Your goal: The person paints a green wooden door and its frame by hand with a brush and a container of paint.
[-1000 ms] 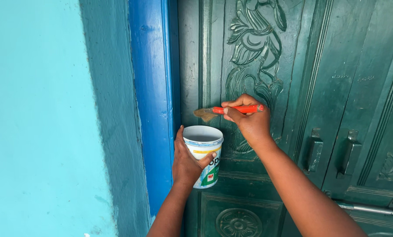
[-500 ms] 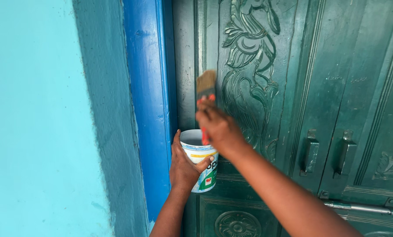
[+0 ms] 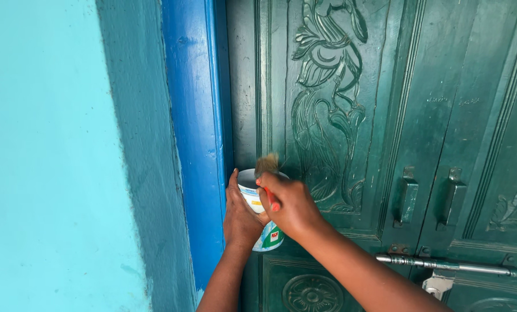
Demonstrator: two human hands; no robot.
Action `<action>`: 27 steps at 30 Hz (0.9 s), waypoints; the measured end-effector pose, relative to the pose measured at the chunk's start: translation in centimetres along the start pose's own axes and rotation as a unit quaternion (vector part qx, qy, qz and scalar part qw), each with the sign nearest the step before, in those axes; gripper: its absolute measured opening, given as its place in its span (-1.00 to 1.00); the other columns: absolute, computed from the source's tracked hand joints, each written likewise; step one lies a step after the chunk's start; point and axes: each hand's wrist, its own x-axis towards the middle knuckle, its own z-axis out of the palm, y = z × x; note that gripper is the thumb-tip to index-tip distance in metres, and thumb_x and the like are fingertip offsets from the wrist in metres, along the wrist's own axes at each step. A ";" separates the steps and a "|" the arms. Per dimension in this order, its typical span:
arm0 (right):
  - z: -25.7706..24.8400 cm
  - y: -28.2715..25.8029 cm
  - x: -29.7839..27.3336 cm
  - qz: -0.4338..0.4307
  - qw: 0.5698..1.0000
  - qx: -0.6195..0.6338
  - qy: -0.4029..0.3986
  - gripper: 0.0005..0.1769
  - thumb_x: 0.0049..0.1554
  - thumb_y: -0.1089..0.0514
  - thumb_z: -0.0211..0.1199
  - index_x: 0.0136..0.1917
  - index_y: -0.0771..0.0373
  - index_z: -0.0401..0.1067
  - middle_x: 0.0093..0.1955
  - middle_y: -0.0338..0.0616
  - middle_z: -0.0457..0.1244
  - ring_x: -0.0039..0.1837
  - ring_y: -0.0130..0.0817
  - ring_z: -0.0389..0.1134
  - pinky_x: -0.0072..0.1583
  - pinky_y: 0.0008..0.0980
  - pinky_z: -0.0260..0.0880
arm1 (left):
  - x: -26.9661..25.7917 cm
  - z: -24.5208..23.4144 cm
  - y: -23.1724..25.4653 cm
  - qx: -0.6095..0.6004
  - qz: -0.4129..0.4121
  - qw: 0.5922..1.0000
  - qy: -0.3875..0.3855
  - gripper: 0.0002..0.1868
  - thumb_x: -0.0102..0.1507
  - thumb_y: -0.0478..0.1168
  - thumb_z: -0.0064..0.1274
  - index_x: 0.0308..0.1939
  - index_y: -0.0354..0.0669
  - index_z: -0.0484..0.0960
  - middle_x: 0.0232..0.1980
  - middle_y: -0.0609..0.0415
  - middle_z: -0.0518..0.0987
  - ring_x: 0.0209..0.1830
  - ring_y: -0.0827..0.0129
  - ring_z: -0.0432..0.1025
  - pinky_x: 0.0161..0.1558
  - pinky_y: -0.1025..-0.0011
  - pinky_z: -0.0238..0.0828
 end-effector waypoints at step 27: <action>-8.7 -0.7 10.5 -0.299 0.913 -0.121 0.250 -0.78 0.21 0.39 0.36 0.07 0.34 0.36 0.19 0.18 0.39 0.25 0.03 0.46 0.24 -0.20 0.53 | 0.1 -0.7 0.4 0.010 -0.048 0.998 -0.047 0.39 -0.19 0.06 0.57 0.51 -0.14 -0.05 0.40 -0.23 0.28 0.39 -0.05 0.29 0.29 0.17 0.34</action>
